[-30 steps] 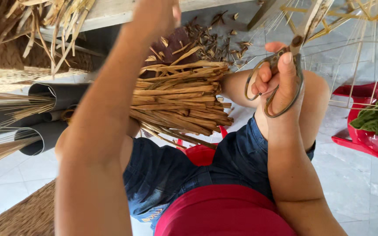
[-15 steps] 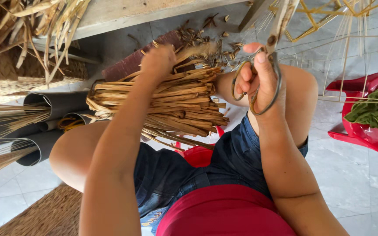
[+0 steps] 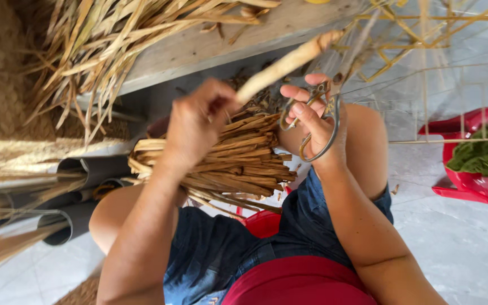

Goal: The person repeatedly picks up dried plant stems and trims them with shears, holding each stem in the left hand and cutting with the right. Trimmed pieces accumulate on the lap and floor while the person continues the repetitive trimming cycle.

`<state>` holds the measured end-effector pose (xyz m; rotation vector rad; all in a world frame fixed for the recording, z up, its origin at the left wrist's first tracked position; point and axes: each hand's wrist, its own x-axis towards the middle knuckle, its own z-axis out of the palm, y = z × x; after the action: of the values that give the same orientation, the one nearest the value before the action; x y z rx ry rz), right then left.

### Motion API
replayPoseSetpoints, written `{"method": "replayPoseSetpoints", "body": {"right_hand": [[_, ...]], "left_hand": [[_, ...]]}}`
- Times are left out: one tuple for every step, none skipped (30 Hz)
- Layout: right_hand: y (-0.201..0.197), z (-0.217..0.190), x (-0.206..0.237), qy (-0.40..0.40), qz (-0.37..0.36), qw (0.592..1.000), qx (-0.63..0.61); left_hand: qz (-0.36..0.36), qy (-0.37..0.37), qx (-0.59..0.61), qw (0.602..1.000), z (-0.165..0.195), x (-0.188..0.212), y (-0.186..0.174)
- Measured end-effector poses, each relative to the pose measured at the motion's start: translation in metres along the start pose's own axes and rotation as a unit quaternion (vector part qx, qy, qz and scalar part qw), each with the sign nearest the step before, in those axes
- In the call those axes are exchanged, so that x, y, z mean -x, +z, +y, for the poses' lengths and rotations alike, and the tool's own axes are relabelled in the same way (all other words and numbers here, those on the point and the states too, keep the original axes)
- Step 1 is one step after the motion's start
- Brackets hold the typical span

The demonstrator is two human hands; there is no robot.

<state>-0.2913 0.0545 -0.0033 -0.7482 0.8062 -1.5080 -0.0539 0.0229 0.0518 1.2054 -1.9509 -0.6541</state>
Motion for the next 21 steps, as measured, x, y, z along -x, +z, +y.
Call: {"method": "replayPoseSetpoints", "body": {"right_hand": [[0.001,-0.001,0.001,-0.028,-0.001,0.999,-0.019],[0.001,-0.003,0.003,-0.054,-0.002,0.998,-0.037],[0.000,-0.005,0.003,-0.068,0.000,0.997,-0.041],[-0.001,-0.007,0.003,-0.081,0.002,0.996,-0.046],[-0.001,-0.009,0.004,-0.094,0.002,0.994,-0.051],[-0.001,-0.010,0.004,-0.101,0.003,0.995,-0.028],[0.000,-0.011,0.004,-0.106,0.005,0.994,-0.004],[0.002,-0.012,0.004,-0.110,0.005,0.994,0.019],[0.004,-0.012,0.004,-0.109,-0.002,0.992,0.058],[0.008,-0.012,0.006,-0.107,-0.012,0.989,0.097],[0.012,-0.012,0.007,-0.106,-0.023,0.985,0.135],[0.016,-0.012,0.008,-0.102,-0.036,0.983,0.148],[0.020,-0.012,0.009,-0.098,-0.049,0.981,0.162],[0.023,-0.012,0.010,-0.093,-0.063,0.978,0.175],[0.026,-0.012,0.010,-0.109,-0.071,0.973,0.191],[0.028,-0.012,0.010,-0.124,-0.080,0.967,0.207],[0.030,-0.012,0.010,-0.140,-0.089,0.961,0.222],[0.031,-0.012,0.010,-0.131,-0.083,0.971,0.181],[0.031,-0.012,0.010,-0.123,-0.076,0.979,0.140],[0.031,-0.011,0.010,-0.114,-0.069,0.986,0.101],[0.031,-0.010,0.010,-0.119,-0.065,0.982,0.133]], "left_hand": [[-0.015,-0.006,0.009,1.000,0.009,0.003,0.006],[-0.031,-0.014,0.019,0.999,0.016,0.005,0.010],[-0.049,-0.029,0.030,0.998,0.022,0.007,0.013],[-0.067,-0.045,0.040,0.996,0.027,0.009,0.015],[-0.084,-0.060,0.049,0.993,0.030,0.009,0.016],[-0.085,-0.029,0.057,0.994,0.033,0.009,0.015],[-0.085,0.002,0.066,0.994,0.036,0.009,0.013],[-0.085,0.031,0.075,0.993,0.038,0.009,0.011],[-0.069,0.036,0.085,0.993,0.040,0.009,0.010],[-0.052,0.041,0.093,0.993,0.043,0.009,0.011],[-0.034,0.046,0.101,0.993,0.045,0.009,0.012],[-0.027,0.016,0.117,0.993,0.047,0.009,0.014],[-0.020,-0.015,0.133,0.991,0.048,0.009,0.017],[-0.014,-0.045,0.149,0.988,0.048,0.009,0.017],[-0.022,-0.084,0.158,0.984,0.048,0.009,0.018],[-0.031,-0.122,0.167,0.978,0.046,0.010,0.018],[-0.040,-0.159,0.175,0.971,0.045,0.010,0.017],[-0.041,-0.143,0.189,0.971,0.043,0.012,0.016],[-0.043,-0.126,0.204,0.970,0.042,0.013,0.014],[-0.046,-0.109,0.219,0.969,0.041,0.015,0.014],[-0.042,-0.088,0.209,0.973,0.040,0.016,0.014]]}}
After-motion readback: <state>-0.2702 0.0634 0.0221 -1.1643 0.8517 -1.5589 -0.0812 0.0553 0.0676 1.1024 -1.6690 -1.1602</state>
